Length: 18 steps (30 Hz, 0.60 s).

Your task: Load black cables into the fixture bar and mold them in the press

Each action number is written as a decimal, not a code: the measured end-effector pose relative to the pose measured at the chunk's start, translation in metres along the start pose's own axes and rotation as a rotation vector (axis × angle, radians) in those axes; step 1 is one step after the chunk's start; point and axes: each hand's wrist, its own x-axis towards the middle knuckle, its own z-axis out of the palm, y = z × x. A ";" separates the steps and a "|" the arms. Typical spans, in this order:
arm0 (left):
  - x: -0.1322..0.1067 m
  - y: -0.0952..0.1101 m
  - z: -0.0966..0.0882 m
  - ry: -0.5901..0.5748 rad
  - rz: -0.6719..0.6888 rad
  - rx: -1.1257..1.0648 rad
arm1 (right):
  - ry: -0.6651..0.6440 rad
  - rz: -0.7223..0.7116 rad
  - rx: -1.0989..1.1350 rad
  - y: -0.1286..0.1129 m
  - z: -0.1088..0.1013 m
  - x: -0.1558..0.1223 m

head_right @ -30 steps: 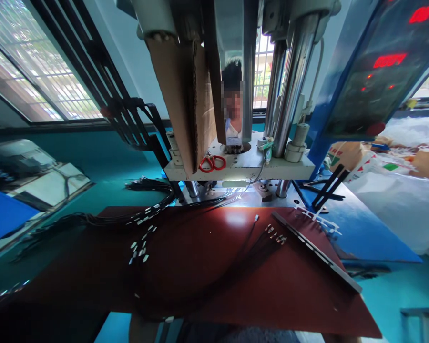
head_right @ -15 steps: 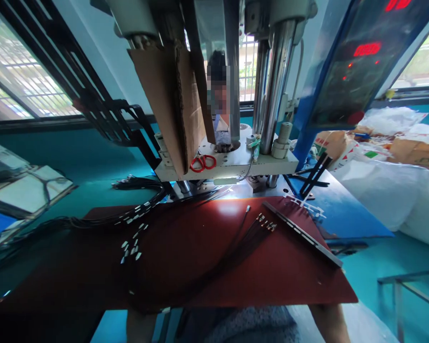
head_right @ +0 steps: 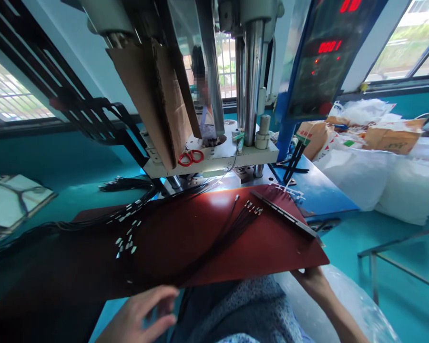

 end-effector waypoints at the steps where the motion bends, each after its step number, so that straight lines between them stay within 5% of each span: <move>1: 0.017 0.026 0.004 0.071 0.127 0.040 | -0.026 -0.033 -0.046 0.000 -0.004 0.001; 3: 0.057 0.069 0.016 0.232 0.268 0.193 | -0.086 -0.101 -0.194 -0.001 -0.014 0.001; 5: 0.097 0.097 0.028 0.338 0.245 0.392 | -0.171 -0.147 -0.381 -0.003 -0.026 -0.003; 8: 0.136 0.114 0.037 0.303 0.163 0.540 | -0.305 -0.154 -0.519 -0.013 -0.044 -0.018; 14: 0.159 0.123 0.031 0.180 0.041 0.585 | -0.430 -0.229 -0.167 -0.073 -0.068 -0.052; 18: 0.146 0.129 0.021 0.174 0.086 0.457 | -0.543 -0.227 0.212 -0.121 -0.061 -0.047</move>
